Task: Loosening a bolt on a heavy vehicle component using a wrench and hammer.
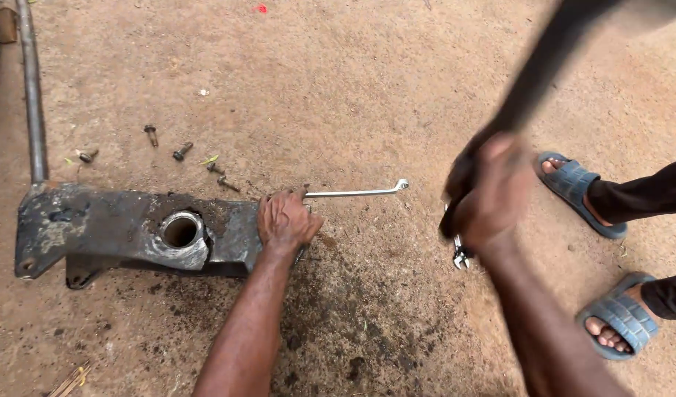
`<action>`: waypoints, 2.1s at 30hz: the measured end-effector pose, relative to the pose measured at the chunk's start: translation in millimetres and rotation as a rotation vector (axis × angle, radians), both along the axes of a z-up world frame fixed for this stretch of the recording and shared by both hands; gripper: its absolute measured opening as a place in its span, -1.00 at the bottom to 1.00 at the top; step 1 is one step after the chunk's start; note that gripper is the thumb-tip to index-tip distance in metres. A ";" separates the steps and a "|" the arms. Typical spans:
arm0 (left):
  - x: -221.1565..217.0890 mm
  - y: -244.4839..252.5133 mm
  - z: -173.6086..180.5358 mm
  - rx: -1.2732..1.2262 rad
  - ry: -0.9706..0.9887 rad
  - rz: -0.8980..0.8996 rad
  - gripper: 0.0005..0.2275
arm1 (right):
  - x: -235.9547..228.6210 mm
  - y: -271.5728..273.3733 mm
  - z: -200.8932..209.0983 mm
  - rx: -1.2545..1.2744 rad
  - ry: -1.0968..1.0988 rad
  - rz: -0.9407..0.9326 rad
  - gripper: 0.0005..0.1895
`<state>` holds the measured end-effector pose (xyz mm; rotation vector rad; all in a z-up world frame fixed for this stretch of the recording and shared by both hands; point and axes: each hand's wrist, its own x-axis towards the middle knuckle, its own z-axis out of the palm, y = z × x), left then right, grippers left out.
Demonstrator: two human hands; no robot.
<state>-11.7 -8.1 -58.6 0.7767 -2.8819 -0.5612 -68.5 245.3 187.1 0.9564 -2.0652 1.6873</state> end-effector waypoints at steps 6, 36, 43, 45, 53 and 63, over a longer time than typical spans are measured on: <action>26.0 14.7 54.0 0.103 -0.340 0.000 -0.42 | 20.5 39.3 -141.1 0.366 -1.214 -0.104 -0.60; 15.7 16.2 67.7 0.001 -0.193 0.070 -0.44 | 21.9 156.2 -263.6 1.131 -0.809 -0.507 -0.45; 10.1 20.5 66.2 0.068 -0.236 0.090 -0.43 | 8.7 44.3 -222.0 1.130 -0.420 -0.303 -0.38; 13.3 14.4 72.4 0.014 -0.245 0.086 -0.46 | -9.8 -3.5 -223.1 0.914 -0.074 -0.073 -0.34; -2.1 8.4 53.3 0.059 -0.288 0.030 -0.52 | -72.6 -74.4 -258.2 0.925 -0.260 0.254 -0.59; 12.3 17.3 70.1 0.193 -0.210 0.131 -0.59 | -71.2 -101.1 -187.1 1.328 0.427 0.064 -0.66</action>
